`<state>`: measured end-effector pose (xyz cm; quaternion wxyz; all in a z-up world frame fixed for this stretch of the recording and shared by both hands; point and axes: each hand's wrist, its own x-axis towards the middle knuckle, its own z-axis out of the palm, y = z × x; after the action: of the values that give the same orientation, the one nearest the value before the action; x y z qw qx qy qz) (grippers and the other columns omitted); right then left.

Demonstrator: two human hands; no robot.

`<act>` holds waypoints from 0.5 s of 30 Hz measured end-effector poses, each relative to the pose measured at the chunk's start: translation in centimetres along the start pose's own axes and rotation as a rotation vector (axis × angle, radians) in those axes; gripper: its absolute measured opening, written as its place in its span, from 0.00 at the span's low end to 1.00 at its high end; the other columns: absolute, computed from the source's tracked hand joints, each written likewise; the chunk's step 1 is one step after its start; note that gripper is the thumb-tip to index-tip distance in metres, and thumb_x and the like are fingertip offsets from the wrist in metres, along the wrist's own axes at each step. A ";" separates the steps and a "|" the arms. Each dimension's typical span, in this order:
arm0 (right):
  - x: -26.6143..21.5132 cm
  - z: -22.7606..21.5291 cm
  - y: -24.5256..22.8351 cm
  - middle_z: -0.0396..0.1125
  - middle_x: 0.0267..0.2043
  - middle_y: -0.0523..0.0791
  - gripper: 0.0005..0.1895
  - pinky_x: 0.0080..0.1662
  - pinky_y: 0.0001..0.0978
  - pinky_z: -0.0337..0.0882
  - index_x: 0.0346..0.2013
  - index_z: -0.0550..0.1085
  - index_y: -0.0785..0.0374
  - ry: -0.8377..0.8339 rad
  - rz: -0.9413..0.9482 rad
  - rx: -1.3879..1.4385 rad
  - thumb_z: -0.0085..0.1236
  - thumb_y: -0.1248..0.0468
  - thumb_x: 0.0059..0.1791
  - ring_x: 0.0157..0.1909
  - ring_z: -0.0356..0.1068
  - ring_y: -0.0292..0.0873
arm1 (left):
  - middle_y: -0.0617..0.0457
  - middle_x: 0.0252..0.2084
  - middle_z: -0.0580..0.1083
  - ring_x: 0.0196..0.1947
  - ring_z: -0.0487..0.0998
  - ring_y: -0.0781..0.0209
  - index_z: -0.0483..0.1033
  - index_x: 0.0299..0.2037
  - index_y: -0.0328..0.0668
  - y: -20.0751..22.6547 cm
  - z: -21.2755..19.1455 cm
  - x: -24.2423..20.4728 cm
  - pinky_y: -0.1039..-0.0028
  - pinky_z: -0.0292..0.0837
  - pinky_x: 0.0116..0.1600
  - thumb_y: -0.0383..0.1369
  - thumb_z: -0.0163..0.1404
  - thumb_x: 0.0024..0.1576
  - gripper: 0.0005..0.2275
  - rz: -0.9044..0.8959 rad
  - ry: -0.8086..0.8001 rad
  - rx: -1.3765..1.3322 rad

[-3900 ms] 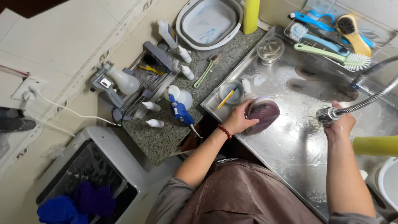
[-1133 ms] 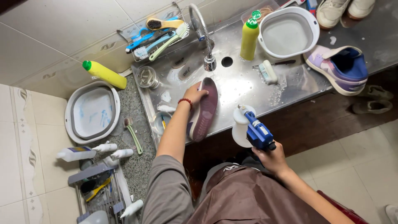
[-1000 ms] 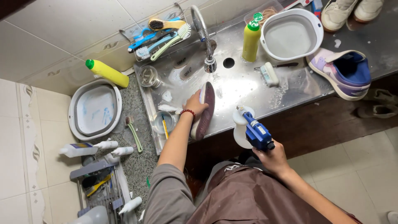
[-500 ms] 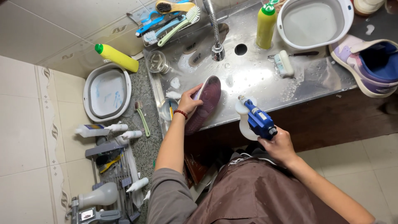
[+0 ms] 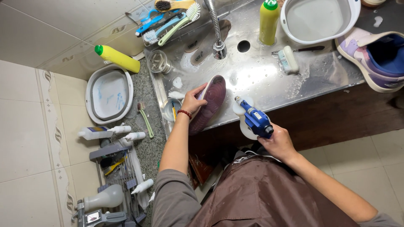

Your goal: Cleaning and preparing the sole of a shoe using a spray gun, brushes, and scraping tools at a sink.

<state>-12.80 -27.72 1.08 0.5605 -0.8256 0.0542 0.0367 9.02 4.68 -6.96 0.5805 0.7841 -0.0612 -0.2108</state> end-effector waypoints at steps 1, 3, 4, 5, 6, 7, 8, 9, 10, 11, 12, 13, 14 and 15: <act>0.1 0.1 0.0 0.75 0.33 0.50 0.19 0.38 0.35 0.75 0.45 0.75 0.64 0.001 0.000 0.000 0.65 0.70 0.39 0.33 0.77 0.43 | 0.52 0.59 0.77 0.55 0.77 0.66 0.73 0.65 0.41 0.2 0.1 -0.1 0.77 0.68 0.63 0.20 0.57 0.41 0.34 0.001 -0.001 0.000; 0.2 0.3 -0.1 0.75 0.33 0.51 0.18 0.39 0.35 0.75 0.44 0.75 0.64 -0.007 0.019 -0.021 0.65 0.70 0.40 0.33 0.77 0.45 | 0.52 0.59 0.77 0.55 0.77 0.66 0.73 0.65 0.40 0.6 0.2 0.0 0.77 0.68 0.63 0.20 0.57 0.41 0.34 -0.009 0.005 0.026; 0.3 0.4 0.0 0.75 0.33 0.51 0.18 0.39 0.35 0.75 0.44 0.75 0.64 -0.004 0.020 -0.021 0.65 0.70 0.40 0.33 0.77 0.45 | 0.52 0.59 0.77 0.55 0.77 0.66 0.73 0.65 0.40 0.4 0.3 0.1 0.77 0.68 0.63 0.20 0.57 0.41 0.34 -0.009 0.003 0.027; 0.4 0.5 0.1 0.75 0.33 0.51 0.17 0.39 0.36 0.75 0.43 0.75 0.64 -0.007 0.019 -0.026 0.65 0.70 0.40 0.33 0.77 0.46 | 0.53 0.59 0.77 0.55 0.77 0.67 0.73 0.64 0.41 0.3 0.4 0.3 0.78 0.67 0.63 0.20 0.57 0.41 0.34 -0.001 0.007 0.010; 0.4 0.6 0.3 0.75 0.33 0.52 0.17 0.39 0.37 0.75 0.43 0.76 0.64 -0.011 0.018 -0.031 0.65 0.70 0.40 0.33 0.77 0.47 | 0.53 0.59 0.76 0.55 0.77 0.67 0.73 0.64 0.42 0.0 0.4 0.3 0.78 0.67 0.63 0.20 0.57 0.40 0.34 0.004 0.013 -0.007; 0.4 0.6 0.3 0.75 0.33 0.52 0.17 0.39 0.37 0.75 0.43 0.76 0.64 -0.010 0.019 -0.031 0.65 0.70 0.40 0.33 0.77 0.47 | 0.53 0.59 0.76 0.55 0.77 0.67 0.73 0.64 0.42 0.6 0.6 0.1 0.78 0.67 0.63 0.20 0.57 0.40 0.34 0.004 0.012 -0.007; 0.5 0.7 0.2 0.74 0.34 0.52 0.17 0.39 0.37 0.75 0.43 0.75 0.64 -0.006 -0.007 -0.031 0.65 0.70 0.40 0.34 0.77 0.48 | 0.54 0.57 0.78 0.52 0.77 0.68 0.74 0.64 0.45 1.2 0.6 -0.1 0.79 0.69 0.60 0.21 0.57 0.41 0.34 -0.036 0.034 0.059; 0.7 0.7 0.2 0.74 0.35 0.52 0.17 0.39 0.38 0.75 0.43 0.75 0.65 -0.001 -0.033 -0.031 0.65 0.70 0.39 0.35 0.77 0.49 | 0.54 0.55 0.79 0.48 0.77 0.68 0.75 0.64 0.48 1.8 0.7 -0.2 0.79 0.70 0.57 0.22 0.58 0.41 0.34 -0.077 0.056 0.126; 0.6 0.8 0.2 0.74 0.35 0.52 0.17 0.39 0.38 0.75 0.43 0.75 0.65 -0.003 -0.033 -0.031 0.65 0.70 0.39 0.35 0.77 0.49 | 0.54 0.55 0.79 0.48 0.77 0.68 0.75 0.64 0.48 1.6 0.7 -0.2 0.79 0.70 0.57 0.22 0.58 0.41 0.34 -0.078 0.057 0.125; 0.6 0.9 0.3 0.74 0.35 0.52 0.17 0.40 0.39 0.75 0.43 0.75 0.64 0.003 -0.044 -0.039 0.65 0.70 0.39 0.36 0.77 0.51 | 0.55 0.55 0.79 0.48 0.77 0.69 0.75 0.64 0.49 1.3 0.7 -0.1 0.80 0.70 0.57 0.22 0.58 0.41 0.34 -0.071 0.056 0.110; 0.6 0.9 0.3 0.74 0.36 0.53 0.18 0.40 0.40 0.75 0.43 0.75 0.64 0.011 -0.056 -0.047 0.65 0.70 0.39 0.36 0.77 0.52 | 0.55 0.54 0.79 0.48 0.77 0.69 0.75 0.64 0.50 1.0 0.6 0.1 0.80 0.70 0.57 0.22 0.58 0.41 0.34 -0.062 0.054 0.097; 0.7 1.0 0.4 0.74 0.36 0.53 0.18 0.40 0.40 0.75 0.43 0.75 0.64 0.011 -0.057 -0.047 0.65 0.70 0.39 0.36 0.77 0.52 | 0.55 0.54 0.79 0.48 0.77 0.69 0.75 0.64 0.50 1.3 0.6 0.0 0.80 0.70 0.57 0.22 0.58 0.41 0.34 -0.061 0.054 0.097; 0.7 1.1 0.6 0.74 0.36 0.53 0.18 0.40 0.40 0.75 0.43 0.75 0.64 0.017 -0.053 -0.061 0.65 0.69 0.39 0.36 0.77 0.53 | 0.56 0.54 0.79 0.48 0.77 0.69 0.75 0.64 0.50 1.6 0.6 -0.2 0.80 0.70 0.56 0.22 0.57 0.41 0.34 -0.059 0.055 0.105; 0.6 1.2 0.7 0.74 0.36 0.53 0.18 0.40 0.41 0.75 0.43 0.75 0.64 0.023 -0.048 -0.075 0.65 0.69 0.39 0.36 0.76 0.54 | 0.57 0.54 0.79 0.47 0.77 0.70 0.75 0.64 0.50 1.9 0.6 -0.3 0.81 0.70 0.56 0.22 0.57 0.41 0.34 -0.057 0.055 0.114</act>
<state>-12.26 -26.93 -0.08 0.5292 -0.8475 0.0392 0.0157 8.75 3.62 -5.26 0.5302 0.8228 -0.0349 -0.2017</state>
